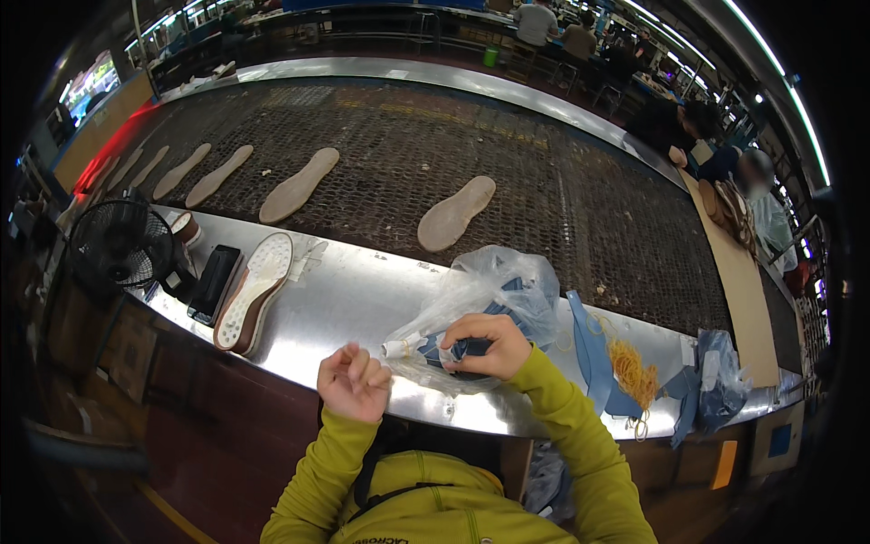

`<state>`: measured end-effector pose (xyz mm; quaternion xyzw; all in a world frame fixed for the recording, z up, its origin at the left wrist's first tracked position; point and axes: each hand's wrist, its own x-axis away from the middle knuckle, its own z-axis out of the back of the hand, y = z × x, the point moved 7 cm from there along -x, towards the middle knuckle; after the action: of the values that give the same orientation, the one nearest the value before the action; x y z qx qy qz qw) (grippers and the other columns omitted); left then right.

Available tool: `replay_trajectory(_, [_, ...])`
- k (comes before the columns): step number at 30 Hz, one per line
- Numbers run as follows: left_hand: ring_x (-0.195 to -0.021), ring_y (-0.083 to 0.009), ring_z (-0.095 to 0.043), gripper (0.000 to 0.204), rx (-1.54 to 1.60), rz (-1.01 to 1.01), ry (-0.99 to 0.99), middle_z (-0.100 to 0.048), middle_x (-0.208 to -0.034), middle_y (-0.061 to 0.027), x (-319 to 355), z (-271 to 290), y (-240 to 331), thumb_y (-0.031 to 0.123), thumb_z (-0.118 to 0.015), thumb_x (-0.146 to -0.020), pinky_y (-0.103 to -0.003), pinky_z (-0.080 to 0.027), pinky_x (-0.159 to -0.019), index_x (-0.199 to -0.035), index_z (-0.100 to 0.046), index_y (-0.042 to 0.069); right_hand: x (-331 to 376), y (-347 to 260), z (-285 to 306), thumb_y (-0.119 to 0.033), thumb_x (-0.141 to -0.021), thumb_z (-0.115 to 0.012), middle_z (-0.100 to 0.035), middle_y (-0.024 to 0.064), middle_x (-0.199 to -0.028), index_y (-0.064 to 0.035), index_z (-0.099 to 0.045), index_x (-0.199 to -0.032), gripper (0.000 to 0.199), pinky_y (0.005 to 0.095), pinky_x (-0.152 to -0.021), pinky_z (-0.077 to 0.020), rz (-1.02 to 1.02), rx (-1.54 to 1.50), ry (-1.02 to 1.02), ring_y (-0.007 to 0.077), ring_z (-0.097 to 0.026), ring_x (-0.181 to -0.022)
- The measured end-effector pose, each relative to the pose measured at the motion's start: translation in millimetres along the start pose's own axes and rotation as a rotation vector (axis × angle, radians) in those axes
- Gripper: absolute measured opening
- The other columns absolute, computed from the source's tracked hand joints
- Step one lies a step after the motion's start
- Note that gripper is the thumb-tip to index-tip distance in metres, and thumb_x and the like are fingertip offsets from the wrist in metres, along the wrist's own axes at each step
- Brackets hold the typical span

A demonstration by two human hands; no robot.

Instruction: The person folds blue shoe uppers and places them into clear plastic bags on a factory workbench. They then pick up brown shoe soles from a conveyor belt and stack them on the bench. The scene shows other workers in the background at a shoe manufacturing line.

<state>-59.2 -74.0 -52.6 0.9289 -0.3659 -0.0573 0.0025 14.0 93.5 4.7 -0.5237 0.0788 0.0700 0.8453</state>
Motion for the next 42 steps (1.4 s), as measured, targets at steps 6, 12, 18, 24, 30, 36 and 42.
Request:
replay_trajectory(6, [-0.091,-0.0162,-0.061,0.034,-0.923,-0.325,0.285,-0.059,-0.12,-0.0154,-24.2,8.9,-9.6,-0.003,-0.05,-0.088,-0.028,-0.052,-0.081,-0.121,-0.056,-0.003,0.7,-0.2,-10.4,-0.004,-0.066,-0.075,-0.067,0.0079,-0.09,-0.0042,-0.067,-0.089,0.024,0.0303,-0.071,-0.0492,-0.047,0.06,-0.029,0.0189,-0.063,-0.081])
replay_trajectory(12, [-0.114,-0.0184,-0.053,0.065,-1.216,-0.03,-0.382,-0.049,-0.131,-0.0146,-26.0,-17.4,-42.1,0.007,-0.077,-0.074,-0.031,-0.048,-0.095,-0.132,-0.047,0.0,2.5,2.0,-9.0,-0.007,-0.068,-0.075,-0.064,0.0059,-0.087,-0.007,-0.056,-0.108,0.044,0.0265,-0.061,-0.0464,-0.077,0.106,0.0,0.0146,-0.056,-0.068])
replay_trajectory(18, [-0.106,-0.0177,-0.055,0.058,-1.465,0.019,-0.108,-0.054,-0.11,-0.0089,-18.7,-7.0,-46.9,0.016,-0.084,-0.067,-0.031,-0.047,-0.093,-0.113,-0.052,0.002,6.9,8.8,-25.5,-0.004,-0.071,-0.071,-0.056,0.0117,-0.101,-0.0084,-0.041,-0.122,0.059,0.0292,-0.069,-0.0497,-0.08,0.074,0.066,0.0185,-0.059,-0.075])
replay_trajectory(24, [-0.101,-0.0161,-0.056,0.062,-1.762,0.004,-0.154,-0.052,-0.112,-0.0075,-20.2,-7.7,-42.5,0.016,-0.084,-0.066,-0.027,-0.05,-0.08,-0.116,-0.049,0.003,7.1,-9.6,-26.3,-0.001,-0.075,-0.066,-0.045,0.0118,-0.112,-0.0125,-0.059,-0.104,0.033,0.0322,-0.072,-0.0503,0.07,0.277,-0.043,0.0235,-0.061,-0.083])
replay_trajectory(30, [-0.092,-0.0188,-0.057,0.048,-1.847,-0.105,-0.246,-0.054,-0.105,-0.0086,-16.6,-17.5,-46.7,0.011,-0.079,-0.068,-0.028,-0.05,-0.077,-0.109,-0.055,0.002,-7.3,-35.6,-19.4,-0.007,-0.071,-0.065,-0.053,0.0086,-0.105,-0.0122,-0.064,-0.093,0.023,0.0328,-0.072,-0.0466,0.253,0.758,-0.108,0.0233,-0.059,-0.084])
replay_trajectory(36, [-0.089,-0.0209,-0.057,0.019,-1.877,-0.136,-0.239,-0.058,-0.094,-0.0096,-19.3,-8.6,-33.2,0.006,-0.072,-0.073,-0.03,-0.046,-0.079,-0.091,-0.066,0.002,3.7,-33.4,-9.1,-0.011,-0.07,-0.065,-0.054,0.0076,-0.1,-0.0088,-0.062,-0.087,0.018,0.032,-0.073,-0.0431,0.301,0.822,-0.137,0.0234,-0.056,-0.087])
replay_trajectory(42, [-0.086,-0.0203,-0.059,0.019,-1.818,-0.062,-0.196,-0.061,-0.092,-0.01,-16.8,-3.3,-32.0,0.006,-0.071,-0.074,-0.029,-0.045,-0.077,-0.092,-0.067,0.002,18.6,-23.6,-8.9,-0.011,-0.073,-0.062,-0.053,0.0071,-0.094,-0.0072,-0.06,-0.088,0.015,0.0366,-0.075,-0.0454,0.161,0.472,-0.074,0.0262,-0.056,-0.087])
